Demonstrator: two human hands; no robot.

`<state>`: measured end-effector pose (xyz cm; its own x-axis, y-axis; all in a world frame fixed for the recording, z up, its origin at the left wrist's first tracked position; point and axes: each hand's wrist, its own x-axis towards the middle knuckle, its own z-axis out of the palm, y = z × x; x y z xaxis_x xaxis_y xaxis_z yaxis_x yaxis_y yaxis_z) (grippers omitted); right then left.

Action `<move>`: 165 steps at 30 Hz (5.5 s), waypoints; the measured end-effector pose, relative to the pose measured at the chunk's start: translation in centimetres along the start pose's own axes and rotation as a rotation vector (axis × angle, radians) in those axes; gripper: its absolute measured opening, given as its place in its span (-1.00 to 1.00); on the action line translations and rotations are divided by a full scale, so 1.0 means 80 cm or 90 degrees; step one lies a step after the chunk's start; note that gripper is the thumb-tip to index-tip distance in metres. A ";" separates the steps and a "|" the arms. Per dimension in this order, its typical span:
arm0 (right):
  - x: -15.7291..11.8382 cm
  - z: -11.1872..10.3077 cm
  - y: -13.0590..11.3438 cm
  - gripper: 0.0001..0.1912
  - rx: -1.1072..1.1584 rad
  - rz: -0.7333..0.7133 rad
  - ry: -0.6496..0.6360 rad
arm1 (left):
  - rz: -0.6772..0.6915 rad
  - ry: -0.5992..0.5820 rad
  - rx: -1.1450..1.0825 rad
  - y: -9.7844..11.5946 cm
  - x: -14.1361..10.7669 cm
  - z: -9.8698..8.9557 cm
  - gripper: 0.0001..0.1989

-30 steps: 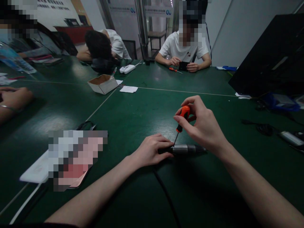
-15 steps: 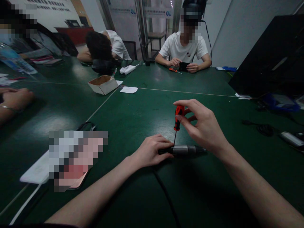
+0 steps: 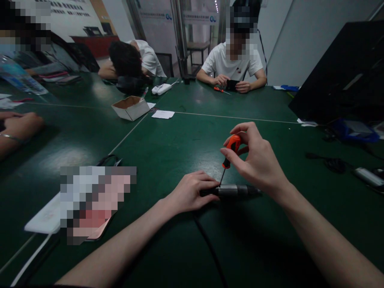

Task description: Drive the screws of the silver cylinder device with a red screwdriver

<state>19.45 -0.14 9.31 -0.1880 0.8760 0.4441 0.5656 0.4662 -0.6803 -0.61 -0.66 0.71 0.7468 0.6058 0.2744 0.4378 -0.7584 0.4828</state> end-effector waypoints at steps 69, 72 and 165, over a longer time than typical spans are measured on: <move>0.013 0.000 0.029 -0.62 0.180 -0.061 -0.061 | -0.002 -0.083 -0.081 0.003 0.006 0.001 -0.66; 0.013 -0.001 0.030 -0.67 0.168 -0.067 -0.056 | -0.002 -0.080 -0.091 0.003 0.007 0.002 -0.67; 0.013 -0.001 0.034 -0.71 0.089 -0.064 -0.026 | -0.081 -0.072 -0.152 0.003 0.006 0.002 -0.69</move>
<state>20.90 2.03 7.95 -0.2730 0.8267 0.4919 0.4256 0.5624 -0.7089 -0.07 -0.56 0.85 0.7503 0.6515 0.1121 0.4108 -0.5923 0.6931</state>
